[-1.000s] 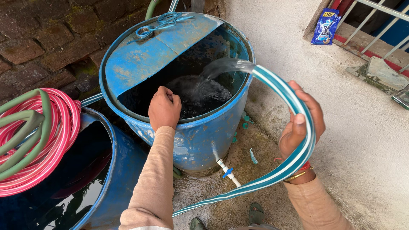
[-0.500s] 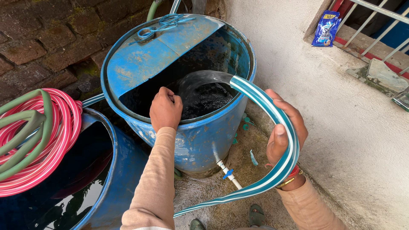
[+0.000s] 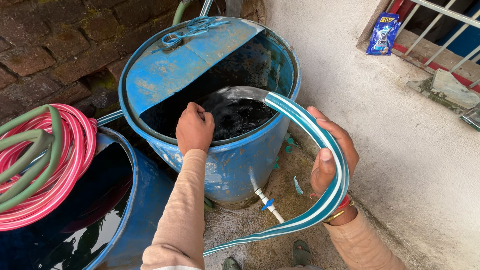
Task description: The person holds a hose and fills a blue drum with water, adjusting the hose in the drum. They then walk to a water treatment machine, touch a large white tank, return to the drum, reposition the hose, and press buttons on the machine's control panel.
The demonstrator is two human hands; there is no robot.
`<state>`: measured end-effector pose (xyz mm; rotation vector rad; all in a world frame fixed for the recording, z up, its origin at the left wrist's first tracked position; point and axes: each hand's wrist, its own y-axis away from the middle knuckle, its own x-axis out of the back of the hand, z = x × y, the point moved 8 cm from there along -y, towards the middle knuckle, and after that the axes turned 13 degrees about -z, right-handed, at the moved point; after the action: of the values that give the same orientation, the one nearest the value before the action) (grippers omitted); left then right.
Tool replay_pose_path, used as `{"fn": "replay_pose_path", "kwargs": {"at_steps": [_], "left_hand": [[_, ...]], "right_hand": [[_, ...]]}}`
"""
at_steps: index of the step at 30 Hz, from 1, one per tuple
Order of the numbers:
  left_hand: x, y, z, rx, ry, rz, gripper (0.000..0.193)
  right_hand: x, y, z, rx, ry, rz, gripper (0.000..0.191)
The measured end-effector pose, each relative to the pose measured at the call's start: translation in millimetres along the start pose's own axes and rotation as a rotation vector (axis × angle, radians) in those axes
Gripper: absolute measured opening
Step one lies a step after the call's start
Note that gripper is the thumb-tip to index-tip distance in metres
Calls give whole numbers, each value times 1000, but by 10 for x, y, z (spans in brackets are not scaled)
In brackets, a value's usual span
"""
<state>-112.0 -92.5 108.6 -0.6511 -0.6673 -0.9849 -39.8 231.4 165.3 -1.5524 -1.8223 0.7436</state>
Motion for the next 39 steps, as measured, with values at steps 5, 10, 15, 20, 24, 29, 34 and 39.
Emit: {"fn": "replay_pose_path", "kwargs": {"at_steps": [5,10,15,20,24,29,34,39], "left_hand": [[-40,-1,-4,-26,10,24,14],[-76,-3,13,-116,2,95,14],[-54,25,70,-188,64,135,13],[46,632,549,-532,166,310,8],[-646,1403,761,-408,795,-174,28],[-1416,2168,733,-185,1121,-619,72],[-1535,2149,378,11,1320,-444,72],[-1610,2157,293,9,1324,-431,73]], "right_hand": [[61,13,11,-12,24,9,57],[80,-26,46,-8,52,11,55],[38,-142,-24,51,112,-122,47],[-7,-238,-133,82,301,-196,42],[-107,-318,-123,63,384,-318,42],[-348,-338,-97,50,504,-436,43],[-528,-363,60,-35,535,-598,47],[-427,-244,62,-178,338,-562,58]]}}
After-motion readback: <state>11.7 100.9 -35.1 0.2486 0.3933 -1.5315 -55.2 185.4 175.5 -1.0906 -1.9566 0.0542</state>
